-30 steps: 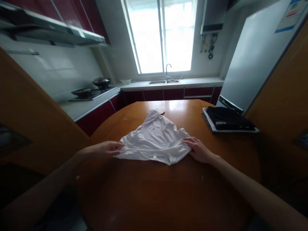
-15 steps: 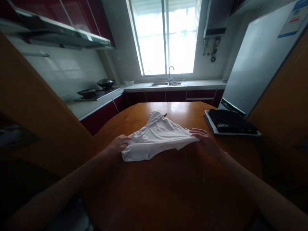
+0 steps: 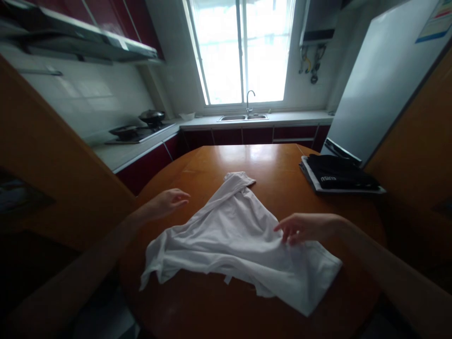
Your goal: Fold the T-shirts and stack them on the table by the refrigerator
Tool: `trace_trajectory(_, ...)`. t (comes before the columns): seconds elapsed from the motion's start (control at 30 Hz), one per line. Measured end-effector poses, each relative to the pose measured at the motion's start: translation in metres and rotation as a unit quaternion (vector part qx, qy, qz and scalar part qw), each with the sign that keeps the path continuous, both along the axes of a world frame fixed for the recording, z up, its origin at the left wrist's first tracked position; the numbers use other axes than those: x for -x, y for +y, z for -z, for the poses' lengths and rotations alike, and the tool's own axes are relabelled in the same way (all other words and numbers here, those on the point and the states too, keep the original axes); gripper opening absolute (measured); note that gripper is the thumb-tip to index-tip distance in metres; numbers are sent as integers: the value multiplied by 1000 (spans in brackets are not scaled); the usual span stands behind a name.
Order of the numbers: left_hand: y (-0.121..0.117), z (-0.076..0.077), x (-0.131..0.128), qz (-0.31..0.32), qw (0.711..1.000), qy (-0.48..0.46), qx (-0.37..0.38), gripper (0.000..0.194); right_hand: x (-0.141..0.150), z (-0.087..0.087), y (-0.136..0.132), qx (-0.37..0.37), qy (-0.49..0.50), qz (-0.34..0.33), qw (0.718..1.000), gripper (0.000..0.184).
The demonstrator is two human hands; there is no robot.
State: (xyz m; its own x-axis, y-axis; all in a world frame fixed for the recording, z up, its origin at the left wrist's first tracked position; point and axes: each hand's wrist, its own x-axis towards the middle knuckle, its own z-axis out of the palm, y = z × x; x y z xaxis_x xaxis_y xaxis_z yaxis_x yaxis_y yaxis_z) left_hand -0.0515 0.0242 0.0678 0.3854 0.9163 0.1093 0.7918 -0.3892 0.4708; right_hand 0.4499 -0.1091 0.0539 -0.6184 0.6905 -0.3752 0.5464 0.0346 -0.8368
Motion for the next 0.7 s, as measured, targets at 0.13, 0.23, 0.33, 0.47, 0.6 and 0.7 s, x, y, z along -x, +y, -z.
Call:
trace_trajectory(0.13, 22, 23, -104, 82, 992, 6, -100, 33, 30, 31, 79, -195, 0, 191, 962, 33)
trace_trajectory(0.23, 44, 47, -167, 93, 984, 15, -151, 41, 56, 48, 125, -261, -68, 267, 925, 22)
trace_trajectory(0.33, 73, 60, -197, 85, 989, -20, -119, 28, 83, 52, 149, -280, -126, 282, 909, 30)
trace_trajectory(0.47, 113, 58, -181, -1, 988, -148, -45, 9, 116, 51, 159, -291, -168, 292, 895, 25)
trace_trajectory(0.6, 143, 50, -121, -154, 957, -244, -32, 23, 121, 54, 164, -289, -196, 331, 877, 14)
trace_trajectory(0.7, 151, 49, -73, -233, 932, -278, 3, 27, 96, 58, 169, -297, -176, 364, 865, 15)
